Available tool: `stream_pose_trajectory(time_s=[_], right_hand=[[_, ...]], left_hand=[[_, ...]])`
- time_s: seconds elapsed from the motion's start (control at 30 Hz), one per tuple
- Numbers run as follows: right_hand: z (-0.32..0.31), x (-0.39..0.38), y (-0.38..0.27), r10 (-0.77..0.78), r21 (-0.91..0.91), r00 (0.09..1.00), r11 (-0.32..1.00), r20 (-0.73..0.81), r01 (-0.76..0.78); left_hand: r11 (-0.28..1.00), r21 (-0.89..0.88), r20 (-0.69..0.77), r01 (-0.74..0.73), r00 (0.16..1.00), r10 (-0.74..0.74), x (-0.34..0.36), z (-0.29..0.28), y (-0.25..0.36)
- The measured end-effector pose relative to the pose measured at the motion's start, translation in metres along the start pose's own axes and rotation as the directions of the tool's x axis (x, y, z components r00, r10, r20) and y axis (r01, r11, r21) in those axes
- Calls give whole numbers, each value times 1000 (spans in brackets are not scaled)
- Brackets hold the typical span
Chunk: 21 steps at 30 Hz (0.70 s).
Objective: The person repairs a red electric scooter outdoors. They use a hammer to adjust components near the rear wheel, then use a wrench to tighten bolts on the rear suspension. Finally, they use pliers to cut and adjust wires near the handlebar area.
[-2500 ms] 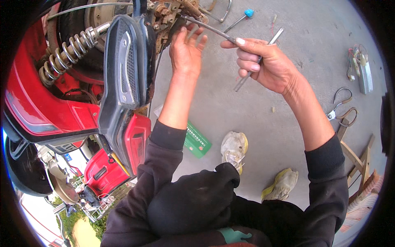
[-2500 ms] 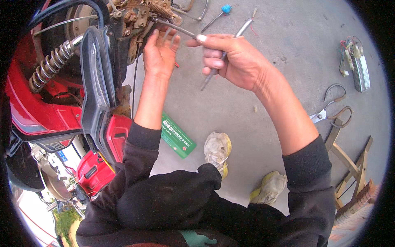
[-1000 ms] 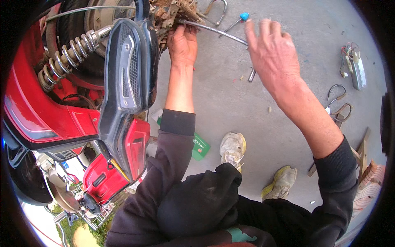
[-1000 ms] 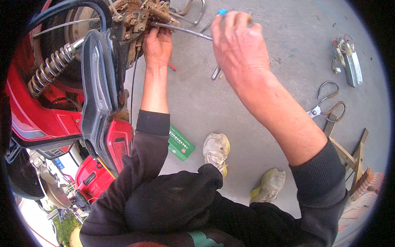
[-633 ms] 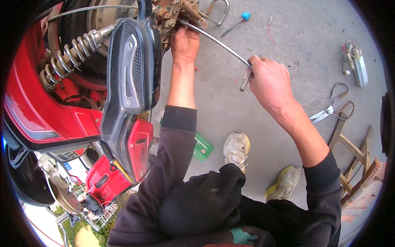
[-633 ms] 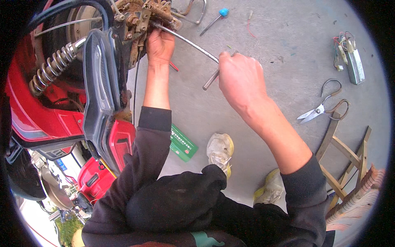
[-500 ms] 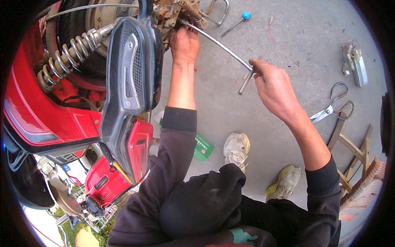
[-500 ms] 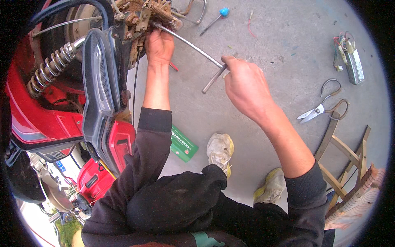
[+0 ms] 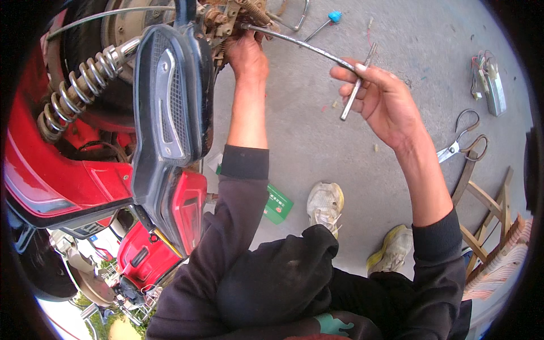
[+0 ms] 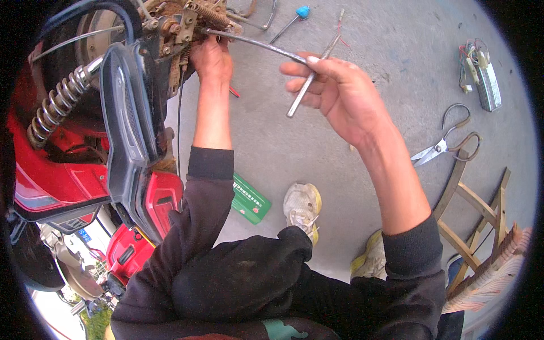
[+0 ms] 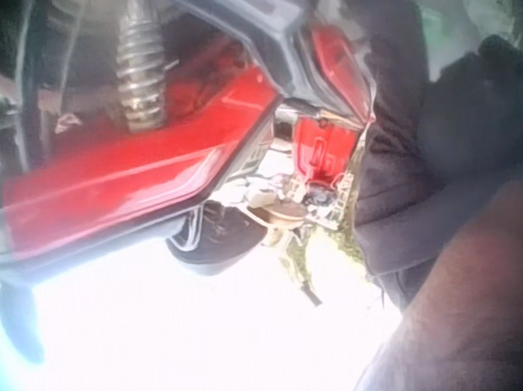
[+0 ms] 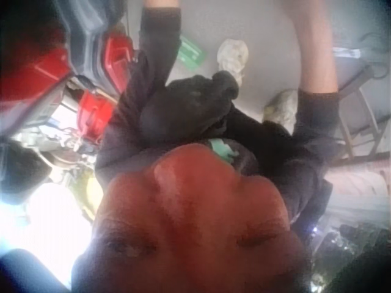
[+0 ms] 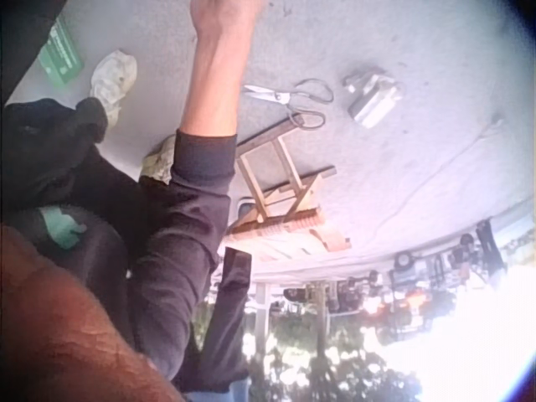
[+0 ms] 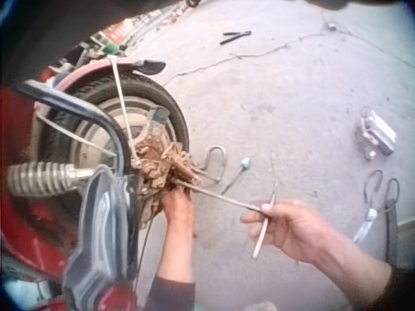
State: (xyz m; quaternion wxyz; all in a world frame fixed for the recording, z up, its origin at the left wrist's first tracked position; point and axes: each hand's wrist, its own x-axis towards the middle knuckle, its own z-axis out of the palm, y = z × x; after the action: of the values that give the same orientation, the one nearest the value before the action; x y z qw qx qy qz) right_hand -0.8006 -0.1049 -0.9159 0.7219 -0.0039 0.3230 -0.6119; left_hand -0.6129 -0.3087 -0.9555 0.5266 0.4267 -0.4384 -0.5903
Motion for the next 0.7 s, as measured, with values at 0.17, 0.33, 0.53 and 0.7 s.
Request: stream_pose_trajectory(time_s=[0.17, 0.33, 0.53, 0.7], right_hand=[[-20, 22, 5, 90, 183, 957, 972, 275, -144], [-2, 15, 7, 124, 137, 967, 978, 224, -157], [9, 20, 14, 197, 196, 956, 951, 219, -241], [4, 27, 21, 177, 329, 906, 891, 385, -314]], left_hand=[[999, 36, 116, -3, 993, -2, -17, -5, 15], [902, -324, 148, 285, 957, -250, -23, -29, 34], [835, -430, 180, 342, 939, -292, -22, -29, 44], [860, -435, 173, 265, 962, -209, -16, -28, 42]])
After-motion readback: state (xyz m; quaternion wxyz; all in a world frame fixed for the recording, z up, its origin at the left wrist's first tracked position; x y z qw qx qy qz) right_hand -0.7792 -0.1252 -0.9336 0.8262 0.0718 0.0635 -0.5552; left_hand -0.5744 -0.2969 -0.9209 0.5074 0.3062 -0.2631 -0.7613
